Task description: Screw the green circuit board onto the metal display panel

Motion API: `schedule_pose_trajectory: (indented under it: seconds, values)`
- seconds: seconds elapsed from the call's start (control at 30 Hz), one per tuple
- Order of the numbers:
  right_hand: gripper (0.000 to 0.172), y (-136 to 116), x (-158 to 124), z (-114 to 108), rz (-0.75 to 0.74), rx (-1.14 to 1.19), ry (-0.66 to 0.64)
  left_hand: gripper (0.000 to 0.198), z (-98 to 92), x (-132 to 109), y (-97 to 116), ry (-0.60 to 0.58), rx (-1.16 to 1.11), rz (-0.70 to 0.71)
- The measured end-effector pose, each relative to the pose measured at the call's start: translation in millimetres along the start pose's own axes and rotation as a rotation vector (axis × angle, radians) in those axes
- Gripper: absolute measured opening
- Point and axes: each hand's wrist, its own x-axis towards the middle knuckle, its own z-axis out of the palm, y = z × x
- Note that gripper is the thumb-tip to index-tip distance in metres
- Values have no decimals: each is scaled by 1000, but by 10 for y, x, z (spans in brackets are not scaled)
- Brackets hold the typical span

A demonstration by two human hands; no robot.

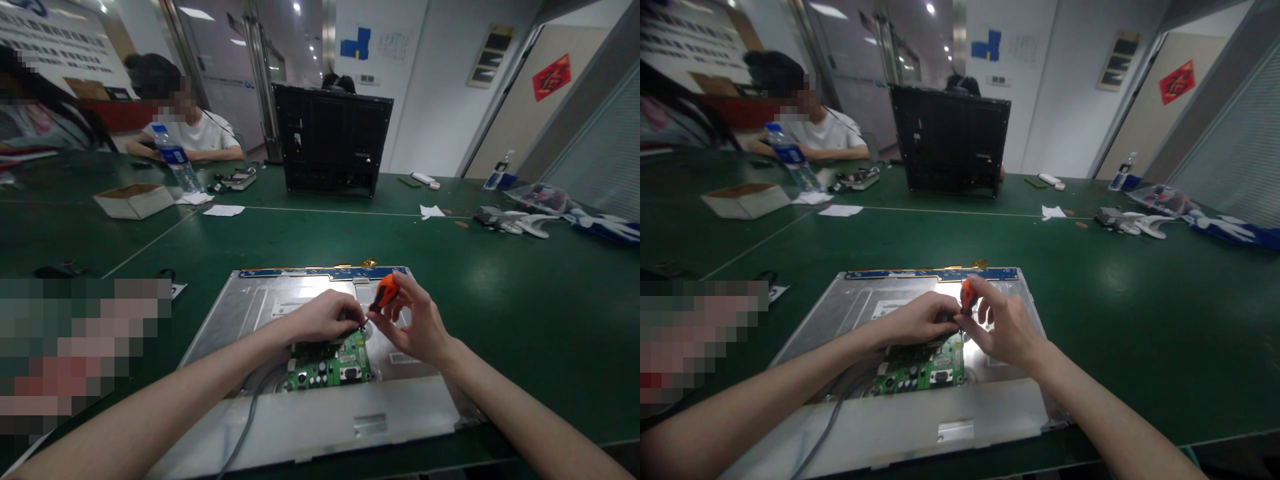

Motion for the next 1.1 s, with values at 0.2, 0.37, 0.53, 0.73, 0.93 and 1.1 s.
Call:
schedule_pose_trajectory:
  seconds: [0.2,0.37,0.53,0.73,0.93,1.1]
  values:
    - [76,-33,-4,-14,56,44,-45,14,-4,6,4,-11,-23,5]
    - [77,-26,-18,-5,70,45,-41,14,-5,4,4,-12,-6,8]
    - [77,-10,-14,4,40,18,-10,13,-9,5,4,0,2,19]
    - [76,12,-3,3,0,6,0,12,2,3,-8,4,15,27]
    - [75,-16,7,-20,32,14,-33,12,2,4,-10,-5,6,24]
    - [77,-36,9,-27,40,20,-40,12,-5,5,2,-5,11,19]
